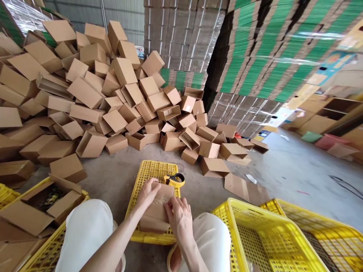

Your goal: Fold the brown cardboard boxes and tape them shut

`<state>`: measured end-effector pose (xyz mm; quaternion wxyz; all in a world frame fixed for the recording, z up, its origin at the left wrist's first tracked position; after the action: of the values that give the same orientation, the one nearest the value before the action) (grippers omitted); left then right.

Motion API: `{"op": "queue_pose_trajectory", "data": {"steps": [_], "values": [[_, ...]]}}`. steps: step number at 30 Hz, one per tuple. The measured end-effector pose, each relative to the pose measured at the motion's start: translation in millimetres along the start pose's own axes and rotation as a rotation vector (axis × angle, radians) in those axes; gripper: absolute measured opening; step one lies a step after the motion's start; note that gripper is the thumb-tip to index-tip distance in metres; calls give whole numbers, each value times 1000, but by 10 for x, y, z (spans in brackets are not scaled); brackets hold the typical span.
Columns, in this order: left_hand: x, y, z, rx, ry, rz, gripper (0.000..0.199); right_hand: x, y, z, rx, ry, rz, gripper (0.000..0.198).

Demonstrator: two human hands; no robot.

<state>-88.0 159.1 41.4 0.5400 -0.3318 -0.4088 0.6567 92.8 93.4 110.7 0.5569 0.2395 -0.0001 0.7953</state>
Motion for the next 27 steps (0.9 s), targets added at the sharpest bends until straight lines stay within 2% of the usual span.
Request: {"op": "queue_pose_trajectory", "data": {"steps": [10, 12, 15, 20, 23, 27], "values": [[51, 52, -26, -35, -12, -24, 32, -44, 529, -255, 107, -67, 33, 16], [55, 65, -31, -47, -3, -33, 32, -72, 487, -247, 148, -71, 13, 13], [51, 80, -38, -62, 9, -40, 33, -152, 258, -159, 207, -106, -33, 3], [37, 97, -38, -53, -4, -23, 31, -204, -136, -76, 256, -99, -56, 12], [33, 89, -24, -41, -16, -25, 31, -101, -159, -70, 183, -116, -31, 11], [31, 78, -2, -72, -20, -39, 29, 43, 22, -104, 89, -102, 25, 8]]}}
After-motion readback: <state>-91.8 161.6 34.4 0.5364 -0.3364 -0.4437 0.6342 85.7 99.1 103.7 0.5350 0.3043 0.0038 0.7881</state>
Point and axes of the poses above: each hand's wrist, its own x-axis towards the middle knuckle, its own z-axis out of the back of the hand, y = z × x, the point moved 7 cm from there along x, towards the middle knuckle
